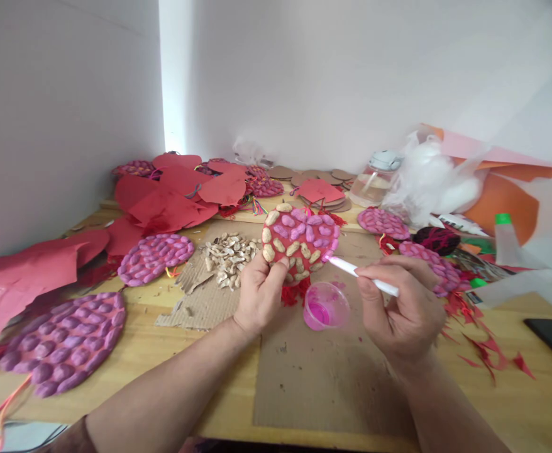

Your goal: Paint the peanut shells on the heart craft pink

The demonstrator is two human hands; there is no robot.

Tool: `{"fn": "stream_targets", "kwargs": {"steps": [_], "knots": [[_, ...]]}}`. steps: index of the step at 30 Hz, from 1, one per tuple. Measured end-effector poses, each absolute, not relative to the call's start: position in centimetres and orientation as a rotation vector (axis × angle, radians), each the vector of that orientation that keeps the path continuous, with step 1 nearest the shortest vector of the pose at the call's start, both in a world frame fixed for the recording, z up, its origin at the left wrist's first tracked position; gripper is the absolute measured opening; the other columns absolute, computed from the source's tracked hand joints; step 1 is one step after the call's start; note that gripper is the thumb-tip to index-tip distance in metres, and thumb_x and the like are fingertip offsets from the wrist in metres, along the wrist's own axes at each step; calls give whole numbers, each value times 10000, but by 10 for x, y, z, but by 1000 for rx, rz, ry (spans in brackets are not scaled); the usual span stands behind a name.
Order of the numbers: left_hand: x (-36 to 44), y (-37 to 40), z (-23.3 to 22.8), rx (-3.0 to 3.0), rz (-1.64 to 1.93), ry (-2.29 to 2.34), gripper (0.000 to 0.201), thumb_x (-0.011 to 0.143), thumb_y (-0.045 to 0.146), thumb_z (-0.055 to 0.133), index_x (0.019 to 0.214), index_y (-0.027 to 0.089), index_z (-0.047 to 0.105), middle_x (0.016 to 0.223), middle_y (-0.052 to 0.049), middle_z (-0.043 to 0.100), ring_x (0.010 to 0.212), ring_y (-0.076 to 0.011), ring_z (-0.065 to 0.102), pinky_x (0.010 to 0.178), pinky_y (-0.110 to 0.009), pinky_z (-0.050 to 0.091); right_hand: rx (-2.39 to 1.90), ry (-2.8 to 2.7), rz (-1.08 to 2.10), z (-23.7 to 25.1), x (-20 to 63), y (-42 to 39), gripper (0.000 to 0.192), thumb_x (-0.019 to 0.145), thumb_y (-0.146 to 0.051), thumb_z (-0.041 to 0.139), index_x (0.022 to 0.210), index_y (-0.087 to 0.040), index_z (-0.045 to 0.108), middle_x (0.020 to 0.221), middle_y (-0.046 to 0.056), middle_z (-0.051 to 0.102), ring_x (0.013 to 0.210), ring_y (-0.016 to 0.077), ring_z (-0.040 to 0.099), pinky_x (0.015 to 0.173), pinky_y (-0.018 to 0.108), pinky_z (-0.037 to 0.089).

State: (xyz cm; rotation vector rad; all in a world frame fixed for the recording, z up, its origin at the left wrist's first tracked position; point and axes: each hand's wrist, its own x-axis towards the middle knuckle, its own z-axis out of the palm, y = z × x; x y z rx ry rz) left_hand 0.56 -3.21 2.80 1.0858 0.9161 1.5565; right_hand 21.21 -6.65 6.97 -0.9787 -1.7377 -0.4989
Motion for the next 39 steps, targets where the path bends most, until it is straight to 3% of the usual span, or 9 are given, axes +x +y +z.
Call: {"fn": "stream_targets", "kwargs": {"steps": [15,22,28,39], "knots": [[5,-32,29,1105,1556,922,232,898,418,748,943,191,772,940,-60,773,828,-205,680,792,-320,602,-996,-1760,-562,70,211,-67,84,939,-167,724,978,-239,705,792,-1,747,915,230,689,869,406,495],[6,-27,35,852,1460,875,316,787,432,817,976,204,707,813,-13,748,616,-165,676,593,-310,635,-992,-1627,-310,67,215,-68,65,941,-185,700,971,-241,716,858,24,737,901,234,685,848,418,532],[7,-23,44,645,1390,847,309,663,344,815,824,200,596,603,45,607,523,-180,679,523,-322,642,-990,-1539,-177,66,217,-64,33,983,-239,685,983,-227,716,882,32,710,854,211,675,786,386,510],[6,-23,48,537,1391,818,219,661,206,752,822,182,606,625,27,637,476,-133,598,480,-274,614,-1003,-1504,-138,66,219,-65,45,997,-245,676,1012,-250,718,901,32,716,859,214,675,802,399,512]]}}
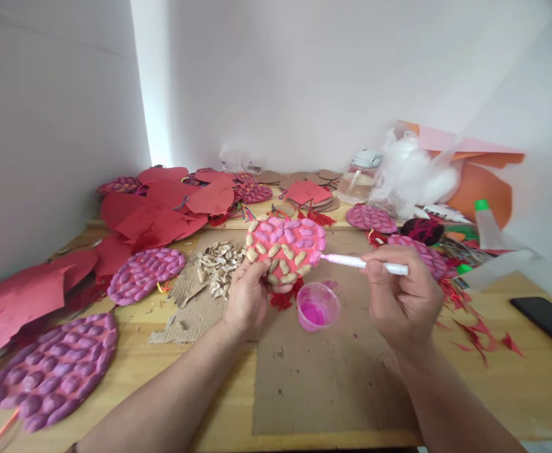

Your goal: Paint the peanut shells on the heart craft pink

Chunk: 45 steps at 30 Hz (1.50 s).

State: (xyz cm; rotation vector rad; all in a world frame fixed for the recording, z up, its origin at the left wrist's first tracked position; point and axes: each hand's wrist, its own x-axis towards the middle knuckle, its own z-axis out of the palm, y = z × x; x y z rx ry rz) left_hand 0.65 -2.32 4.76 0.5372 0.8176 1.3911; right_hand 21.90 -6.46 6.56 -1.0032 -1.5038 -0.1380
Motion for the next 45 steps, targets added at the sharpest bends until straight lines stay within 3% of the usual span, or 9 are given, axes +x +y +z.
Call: {"fn": "stream_targets", "kwargs": {"steps": [11,20,29,45], "knots": [[7,-22,51,461,1339,873,134,695,174,683,810,168,616,597,-15,656,475,-173,638,435,-267,588,-979,-1469,-93,68,219,-64,51,1007,-230,664,1010,-237,714,898,25,706,826,189,665,739,361,502],[8,-19,50,429,1333,899,91,709,153,668,782,165,615,603,-34,672,474,-164,636,431,-241,577,-935,-1608,-135,67,216,-67,116,953,-146,687,1012,-244,707,909,23,711,924,219,665,846,420,512],[7,-20,50,446,1333,905,38,737,156,655,726,158,618,598,-47,676,488,-179,659,426,-255,586,-939,-1561,-114,66,218,-65,103,965,-163,678,1014,-248,710,912,24,712,905,219,676,826,412,516],[6,-18,53,390,1249,936,44,785,151,603,822,146,627,586,-54,674,468,-175,656,398,-223,552,-987,-1486,-120,67,217,-65,61,1002,-264,657,984,-243,711,884,37,711,850,217,674,769,405,519]]}}
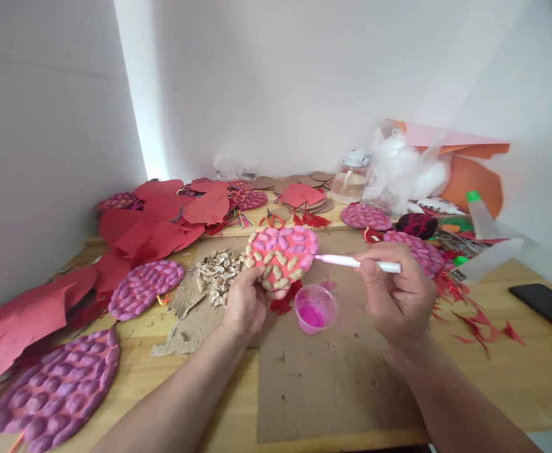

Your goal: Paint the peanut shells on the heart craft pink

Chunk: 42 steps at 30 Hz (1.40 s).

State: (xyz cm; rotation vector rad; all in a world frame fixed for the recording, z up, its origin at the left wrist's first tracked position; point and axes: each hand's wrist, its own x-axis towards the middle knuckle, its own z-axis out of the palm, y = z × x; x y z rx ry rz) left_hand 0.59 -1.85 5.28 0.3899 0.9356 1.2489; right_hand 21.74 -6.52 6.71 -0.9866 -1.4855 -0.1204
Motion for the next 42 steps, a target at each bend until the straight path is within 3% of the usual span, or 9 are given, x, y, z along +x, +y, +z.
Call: {"fn": "stream_targets", "kwargs": {"steps": [20,42], "knots": [[3,-16,53,324,1205,927,102,813,124,565,790,138,663,572,-92,679,461,-188,650,390,-221,533,-931,-1496,-66,68,215,-67,55,995,-236,656,979,-242,709,887,36,704,867,219,670,787,409,520],[4,-16,50,334,1203,917,132,790,139,579,880,130,675,585,-79,688,462,-183,642,381,-215,520,-918,-1592,-139,65,214,-68,130,919,-165,709,1003,-264,728,876,18,732,928,242,674,847,439,538]]}}
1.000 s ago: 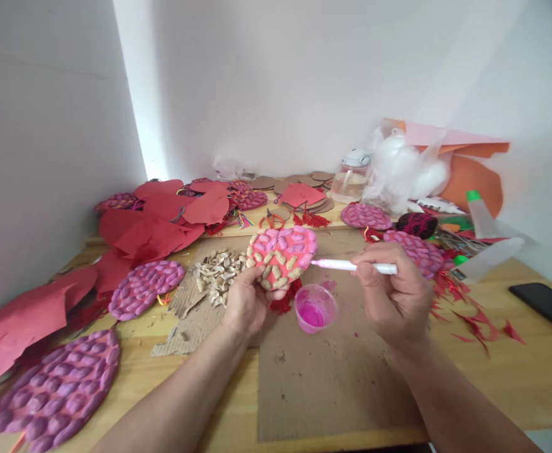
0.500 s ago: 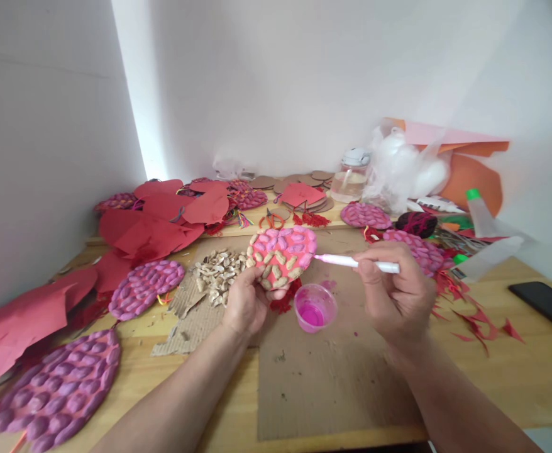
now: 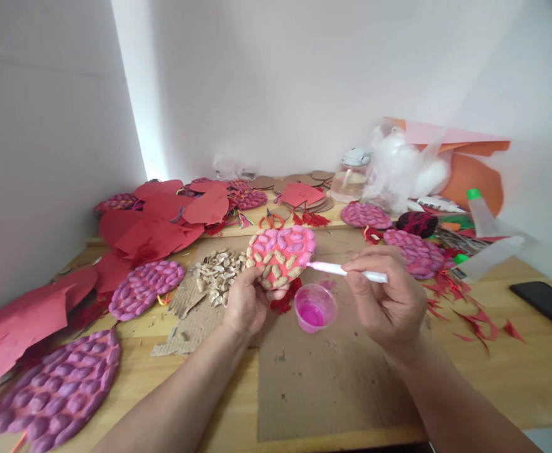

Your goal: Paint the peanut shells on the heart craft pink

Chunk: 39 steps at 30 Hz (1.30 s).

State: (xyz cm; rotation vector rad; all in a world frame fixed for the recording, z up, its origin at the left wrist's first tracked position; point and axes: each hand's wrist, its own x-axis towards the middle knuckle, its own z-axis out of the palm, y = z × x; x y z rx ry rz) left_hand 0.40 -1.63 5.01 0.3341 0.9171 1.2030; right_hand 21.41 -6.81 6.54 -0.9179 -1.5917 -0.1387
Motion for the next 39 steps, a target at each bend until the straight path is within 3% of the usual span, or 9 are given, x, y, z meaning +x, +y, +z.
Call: {"fn": "stream_targets", "kwargs": {"steps": [16,29,39], "knots": [[4,-17,53,336,1198,924,118,811,122,549,778,128,662,554,-100,666,448,-183,633,379,-211,510,-916,-1577,-162,66,215,-68,144,928,-147,705,1022,-255,721,893,18,737,929,227,664,845,428,525],[4,-16,51,368,1179,933,218,881,113,478,757,121,657,544,-92,670,434,-172,639,370,-201,506,-916,-1515,-72,67,217,-66,78,980,-180,665,1000,-239,712,912,26,712,890,212,674,831,406,519],[7,-17,53,400,1213,960,89,823,137,551,785,138,632,560,-77,669,421,-165,615,383,-223,530,-922,-1542,-55,67,218,-64,80,984,-189,669,1023,-241,716,926,33,712,894,214,679,807,401,524]]}}
